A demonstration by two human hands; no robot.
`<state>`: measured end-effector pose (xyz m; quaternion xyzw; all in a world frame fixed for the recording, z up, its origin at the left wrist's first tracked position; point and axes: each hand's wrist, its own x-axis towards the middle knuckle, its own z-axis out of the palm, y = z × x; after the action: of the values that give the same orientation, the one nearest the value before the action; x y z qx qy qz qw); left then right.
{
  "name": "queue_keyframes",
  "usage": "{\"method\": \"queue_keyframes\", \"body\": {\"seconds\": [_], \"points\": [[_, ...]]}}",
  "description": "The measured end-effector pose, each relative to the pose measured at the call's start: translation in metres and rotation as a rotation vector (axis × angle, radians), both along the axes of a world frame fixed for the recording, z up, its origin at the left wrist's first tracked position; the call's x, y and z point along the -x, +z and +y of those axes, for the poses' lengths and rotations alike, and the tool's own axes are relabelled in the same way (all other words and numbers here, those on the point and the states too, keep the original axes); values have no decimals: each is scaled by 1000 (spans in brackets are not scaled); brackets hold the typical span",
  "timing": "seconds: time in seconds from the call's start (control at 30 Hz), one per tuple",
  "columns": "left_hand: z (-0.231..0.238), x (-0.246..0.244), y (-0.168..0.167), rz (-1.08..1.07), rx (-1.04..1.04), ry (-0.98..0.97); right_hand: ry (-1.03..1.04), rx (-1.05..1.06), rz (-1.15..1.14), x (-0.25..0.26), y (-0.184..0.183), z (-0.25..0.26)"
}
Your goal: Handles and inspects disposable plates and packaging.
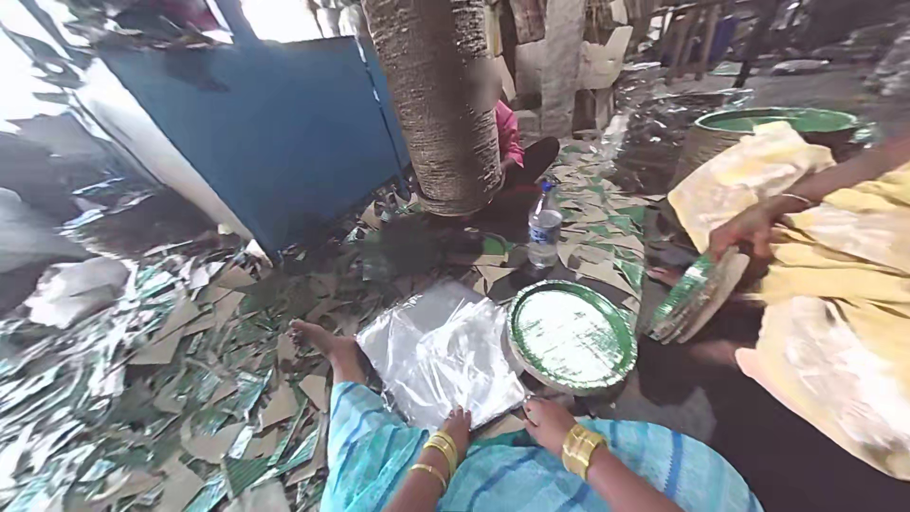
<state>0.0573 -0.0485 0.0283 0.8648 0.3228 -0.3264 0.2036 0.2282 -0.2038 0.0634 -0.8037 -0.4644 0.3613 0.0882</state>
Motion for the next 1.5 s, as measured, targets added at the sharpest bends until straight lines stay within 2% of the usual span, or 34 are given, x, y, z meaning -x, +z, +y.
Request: {"method": "queue_keyframes", "body": {"seconds": [0.2, 0.33, 0.4, 0.6, 0.73, 0.87, 0.93, 1.0, 1.07, 1.2, 1.3, 1.37, 1.43, 1.5], "points": [[7, 3, 6, -3, 78, -22, 11, 26, 24, -11, -13, 15], [23, 16, 12, -174, 78, 10, -4, 19, 61, -19, -19, 29], [33, 17, 39, -294, -3, 68, -2, 10, 85, -22, -19, 29], [99, -5, 153, -614, -353, 360, -17, -46, 136, -27, -13, 30], [139, -26, 210, -840, -565, 377, -24, -48, 171, -32, -8, 30], [139, -40, 246, -922, -622, 353, -32, -52, 192, -35, -9, 32], [126, -41, 243, -919, -599, 318, -38, -55, 195, -35, -9, 33], [104, -38, 221, -908, -546, 261, -42, -48, 188, -36, -5, 33], [78, -26, 181, -826, -464, 216, -46, -50, 176, -34, 1, 30], [14, 11, 89, -530, -198, 229, -47, -49, 177, -35, 10, 19], [-22, 38, 44, -348, -43, 257, -84, -28, 160, -32, 13, 16], [-35, 48, 30, -326, 3, 269, -95, -14, 128, -31, 8, 14], [-35, 51, 30, -393, -6, 304, -127, -36, 60, -30, 5, 15], [-26, 48, 36, -523, -78, 356, -283, -143, -35, -31, 9, 13]]}}
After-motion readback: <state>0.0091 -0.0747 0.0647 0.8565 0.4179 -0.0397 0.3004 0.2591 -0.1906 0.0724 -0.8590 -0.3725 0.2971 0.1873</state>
